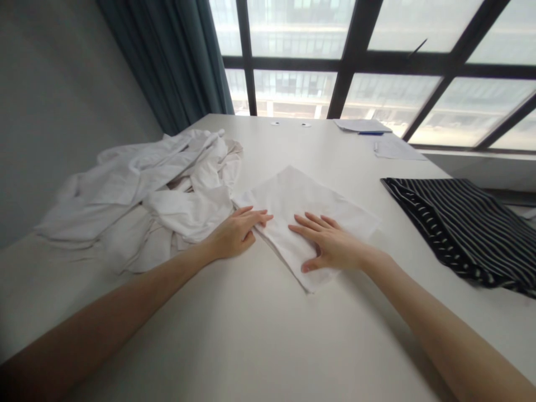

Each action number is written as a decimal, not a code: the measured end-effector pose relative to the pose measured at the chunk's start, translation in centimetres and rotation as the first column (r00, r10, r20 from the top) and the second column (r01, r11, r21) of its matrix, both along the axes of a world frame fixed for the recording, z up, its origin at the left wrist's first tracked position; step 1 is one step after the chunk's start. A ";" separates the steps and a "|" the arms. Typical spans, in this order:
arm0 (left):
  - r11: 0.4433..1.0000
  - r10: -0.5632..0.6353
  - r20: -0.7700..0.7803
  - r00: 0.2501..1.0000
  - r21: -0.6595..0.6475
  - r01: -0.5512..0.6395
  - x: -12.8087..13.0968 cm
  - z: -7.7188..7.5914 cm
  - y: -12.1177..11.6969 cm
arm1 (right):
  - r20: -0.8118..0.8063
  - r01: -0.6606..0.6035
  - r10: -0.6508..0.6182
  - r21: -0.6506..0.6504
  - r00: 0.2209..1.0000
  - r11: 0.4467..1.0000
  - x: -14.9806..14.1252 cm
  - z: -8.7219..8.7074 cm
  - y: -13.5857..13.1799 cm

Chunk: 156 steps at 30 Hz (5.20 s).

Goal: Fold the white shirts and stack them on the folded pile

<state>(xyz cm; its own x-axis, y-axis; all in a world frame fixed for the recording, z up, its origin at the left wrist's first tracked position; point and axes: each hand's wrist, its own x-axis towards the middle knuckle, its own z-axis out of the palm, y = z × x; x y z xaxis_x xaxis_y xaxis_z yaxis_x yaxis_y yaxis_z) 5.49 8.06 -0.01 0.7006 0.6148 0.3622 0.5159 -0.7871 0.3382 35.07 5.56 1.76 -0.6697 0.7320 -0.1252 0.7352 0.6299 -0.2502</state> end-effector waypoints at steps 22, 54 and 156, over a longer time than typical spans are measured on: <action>0.982 -0.101 -0.226 0.969 -0.177 0.061 0.2 2.3 -1.2 | 0.030 0.248 -0.251 0.072 0.968 0.966 -1.5 0.3 -0.1; 0.999 -0.005 -0.424 0.906 -0.036 -0.011 -0.7 1.0 -0.9 | -0.039 0.014 -0.006 0.227 0.999 0.974 0.2 -1.4 0.3; 0.954 0.280 -0.027 0.960 0.120 -0.275 -3.1 0.6 1.2 | 0.093 0.124 -0.148 0.224 0.985 0.967 -1.8 0.3 -5.0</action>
